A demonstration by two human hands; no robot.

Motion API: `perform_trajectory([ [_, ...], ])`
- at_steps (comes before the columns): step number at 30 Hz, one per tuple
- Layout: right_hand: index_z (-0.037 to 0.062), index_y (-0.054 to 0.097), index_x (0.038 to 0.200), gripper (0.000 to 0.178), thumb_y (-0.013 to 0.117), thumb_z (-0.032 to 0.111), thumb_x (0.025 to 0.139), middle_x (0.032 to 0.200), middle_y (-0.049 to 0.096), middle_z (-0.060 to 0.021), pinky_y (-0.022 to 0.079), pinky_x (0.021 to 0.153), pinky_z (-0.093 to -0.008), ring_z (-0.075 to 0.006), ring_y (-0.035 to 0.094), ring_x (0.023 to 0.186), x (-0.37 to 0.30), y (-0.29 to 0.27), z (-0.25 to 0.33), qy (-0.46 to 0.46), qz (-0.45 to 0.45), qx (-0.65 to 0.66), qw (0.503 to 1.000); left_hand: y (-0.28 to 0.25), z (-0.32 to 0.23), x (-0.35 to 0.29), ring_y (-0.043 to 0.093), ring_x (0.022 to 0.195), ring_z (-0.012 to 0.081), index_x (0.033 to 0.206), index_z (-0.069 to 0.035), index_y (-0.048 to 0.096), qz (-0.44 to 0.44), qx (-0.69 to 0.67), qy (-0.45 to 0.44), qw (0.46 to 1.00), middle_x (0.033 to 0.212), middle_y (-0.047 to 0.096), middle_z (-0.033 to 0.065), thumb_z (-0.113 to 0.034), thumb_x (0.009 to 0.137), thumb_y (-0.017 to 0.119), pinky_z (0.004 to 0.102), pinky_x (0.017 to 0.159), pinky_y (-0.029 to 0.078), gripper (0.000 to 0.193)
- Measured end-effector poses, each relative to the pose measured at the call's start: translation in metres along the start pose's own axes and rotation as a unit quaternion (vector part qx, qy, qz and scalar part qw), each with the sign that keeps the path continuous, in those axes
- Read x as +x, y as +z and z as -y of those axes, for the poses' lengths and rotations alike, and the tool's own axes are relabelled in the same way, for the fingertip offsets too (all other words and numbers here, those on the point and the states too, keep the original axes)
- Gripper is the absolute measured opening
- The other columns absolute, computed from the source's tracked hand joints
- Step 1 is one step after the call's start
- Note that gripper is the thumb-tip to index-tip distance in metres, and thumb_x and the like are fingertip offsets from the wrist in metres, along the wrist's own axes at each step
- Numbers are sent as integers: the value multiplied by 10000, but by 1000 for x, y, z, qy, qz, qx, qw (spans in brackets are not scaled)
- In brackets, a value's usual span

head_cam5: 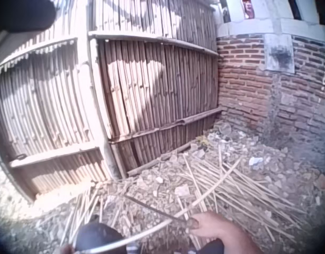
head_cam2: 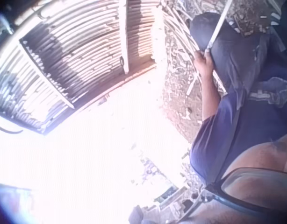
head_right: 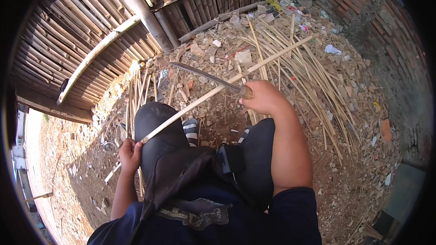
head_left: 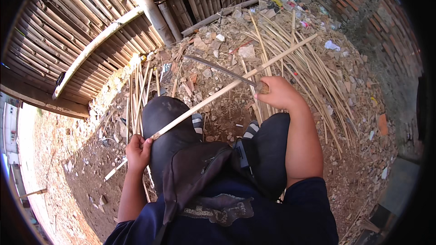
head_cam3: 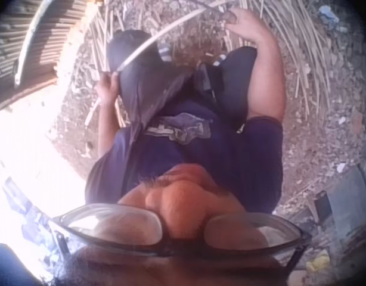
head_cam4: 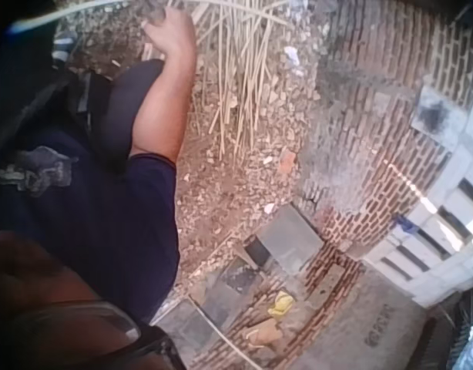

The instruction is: The person shaves a thin strip of bamboo by hand using a curved blade, holding the strip against their leg protected by a dark cloth while pulling the blade along the wood.

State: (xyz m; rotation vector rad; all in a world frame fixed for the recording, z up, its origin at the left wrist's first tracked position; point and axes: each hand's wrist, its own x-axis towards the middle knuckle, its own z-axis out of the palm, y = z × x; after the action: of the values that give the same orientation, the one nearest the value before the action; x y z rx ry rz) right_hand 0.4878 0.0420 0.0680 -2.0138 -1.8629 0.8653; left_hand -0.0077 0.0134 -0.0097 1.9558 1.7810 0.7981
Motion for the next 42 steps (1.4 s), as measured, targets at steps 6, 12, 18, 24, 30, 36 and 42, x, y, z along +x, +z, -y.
perform_trajectory([
  [6, 6, 702, 1065, 401, 790, 295, 801, 948, 706, -232, 526, 817, -446, -405, 683, 914, -1, 2, 2, -3, -13, 19, 1000, 1, -1, -1, 441, 549, 152, 787, -42, 504, -4, 0, 2, 1000, 595, 491, 58, -244, 924, 762, 326, 533, 400, 355],
  [12, 3, 700, 1065, 410, 795, 303, 802, 952, 705, -240, 525, 820, -442, -405, 684, 919, 1, 4, -6, -17, -24, 21, 999, 1, 0, 0, 433, 542, 155, 786, -42, 502, -12, 1, 11, 1000, 587, 481, 60, -247, 921, 764, 332, 526, 391, 359],
  [18, -6, 698, 1066, 427, 804, 308, 796, 982, 706, -254, 528, 845, -449, -413, 686, 952, 0, 1, -2, -12, -18, 14, 1000, 2, 2, -1, 431, 540, 153, 780, -44, 500, -13, 1, 14, 1000, 589, 487, 58, -243, 921, 765, 325, 530, 399, 360],
  [24, -39, 685, 1111, 492, 812, 316, 795, 992, 700, -275, 523, 847, -440, -415, 684, 950, -1, 0, -2, -18, -17, 20, 1000, 1, 0, 0, 431, 540, 152, 781, -45, 502, -8, -1, 8, 1000, 586, 488, 58, -230, 917, 767, 321, 531, 399, 351],
  [30, -36, 682, 1121, 501, 807, 324, 796, 995, 702, -273, 524, 852, -438, -414, 683, 953, 1, 1, -5, -15, -11, 14, 1000, 1, 1, 0, 424, 543, 147, 792, -45, 506, -7, -7, 5, 1000, 583, 481, 51, -234, 916, 769, 319, 530, 393, 347],
  [36, -41, 678, 1143, 525, 809, 332, 798, 1017, 700, -279, 523, 868, -437, -413, 682, 976, 0, -1, -2, -11, -11, 16, 1000, 2, 0, 0, 424, 543, 139, 788, -46, 507, -9, -10, 6, 1000, 582, 478, 43, -248, 919, 772, 317, 527, 386, 357],
  [42, -26, 685, 1158, 533, 817, 337, 790, 1073, 705, -274, 529, 910, -444, -419, 681, 1043, 0, -1, -2, -2, -6, 11, 1000, 2, -1, 0, 415, 533, 134, 777, -50, 501, -15, -2, 8, 1000, 573, 471, 34, -249, 921, 771, 314, 520, 379, 366],
])
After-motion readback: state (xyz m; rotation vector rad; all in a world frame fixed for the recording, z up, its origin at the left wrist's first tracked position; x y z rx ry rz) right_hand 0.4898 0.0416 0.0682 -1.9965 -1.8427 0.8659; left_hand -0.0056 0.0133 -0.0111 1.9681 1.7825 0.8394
